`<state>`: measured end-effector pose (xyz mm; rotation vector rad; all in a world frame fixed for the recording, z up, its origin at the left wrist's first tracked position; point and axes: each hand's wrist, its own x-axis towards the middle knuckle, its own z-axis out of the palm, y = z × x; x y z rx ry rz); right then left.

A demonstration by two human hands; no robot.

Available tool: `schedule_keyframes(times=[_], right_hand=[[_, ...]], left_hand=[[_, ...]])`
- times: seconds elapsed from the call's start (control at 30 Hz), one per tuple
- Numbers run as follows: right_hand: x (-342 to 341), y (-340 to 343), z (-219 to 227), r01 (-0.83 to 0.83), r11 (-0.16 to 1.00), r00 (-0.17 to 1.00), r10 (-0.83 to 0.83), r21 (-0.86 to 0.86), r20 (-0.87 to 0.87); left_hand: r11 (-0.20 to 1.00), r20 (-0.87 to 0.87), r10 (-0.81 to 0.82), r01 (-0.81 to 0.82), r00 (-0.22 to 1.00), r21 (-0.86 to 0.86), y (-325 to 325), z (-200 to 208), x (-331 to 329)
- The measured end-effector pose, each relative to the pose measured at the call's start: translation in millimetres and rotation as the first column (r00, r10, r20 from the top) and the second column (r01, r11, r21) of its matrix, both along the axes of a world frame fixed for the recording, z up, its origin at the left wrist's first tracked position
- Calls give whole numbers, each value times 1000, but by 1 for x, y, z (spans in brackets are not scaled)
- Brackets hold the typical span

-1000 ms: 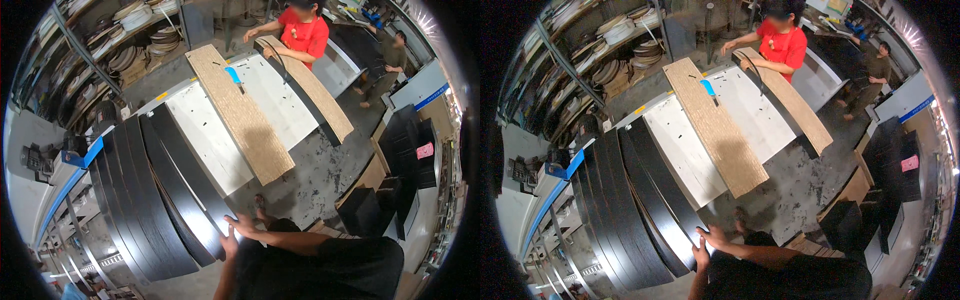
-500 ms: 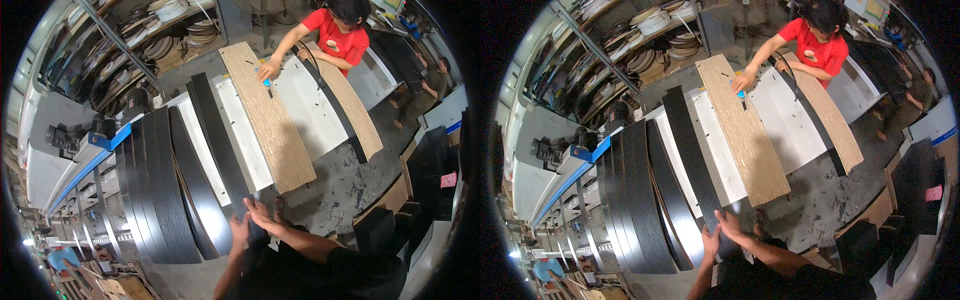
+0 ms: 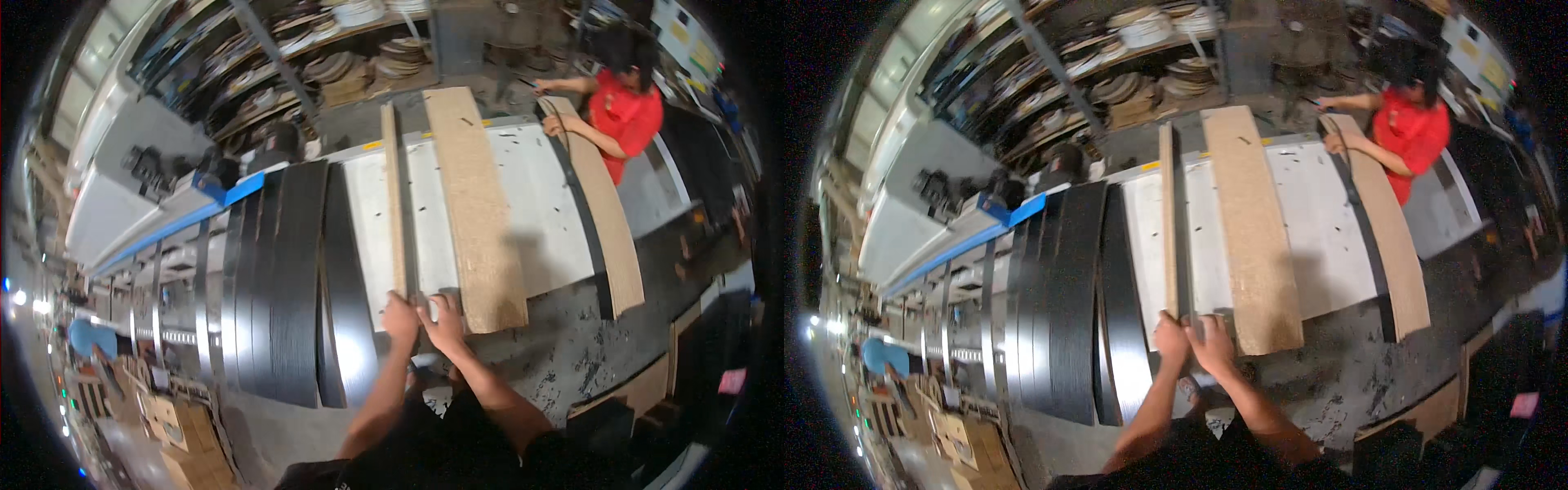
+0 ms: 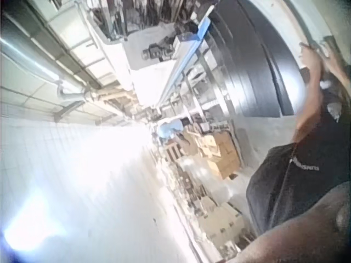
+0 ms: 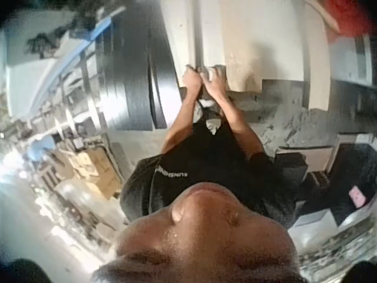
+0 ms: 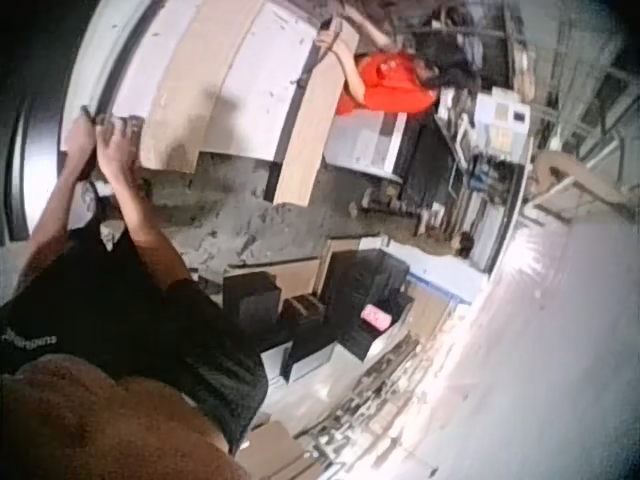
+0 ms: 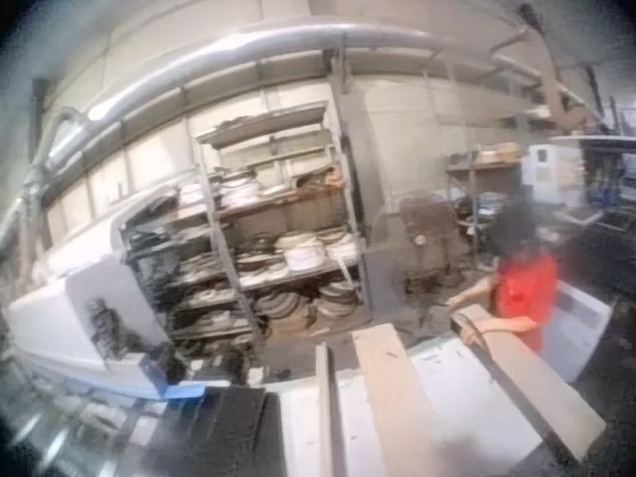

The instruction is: The person picks up and arranges several wood panels on a work table, then uses a utility knife to trim edges and cut specific sections while working alongside another person.

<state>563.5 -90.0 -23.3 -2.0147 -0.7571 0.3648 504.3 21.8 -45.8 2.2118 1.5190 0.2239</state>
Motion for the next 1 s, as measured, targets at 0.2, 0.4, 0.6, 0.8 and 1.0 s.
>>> schedule_keyframes(times=[0.2, 0.4, 0.6, 0.8, 1.0], right_hand=[[-5, -3, -18, -89, 996, 948, 90, 19, -304], [38, 14, -134, -97, 994, 941, 111, 59, -320], [35, 39, -87, -143, 941, 982, 96, -307, -163], [6, 44, -61, 51, 912, 992, 3, -407, 129], [-117, 54, -1, -346, 925, 935, 326, -154, -142]], left_hand=[[974, 31, -138, 142, 990, -177, -27, -95, 29], [974, 118, -194, 206, 974, -98, -30, -12, 10], [984, 278, -175, 162, 944, 68, 0, 30, -124], [927, -11, 238, -224, 971, 302, 122, 46, -297], [936, -111, 192, -148, 975, 318, 175, -18, -356]])
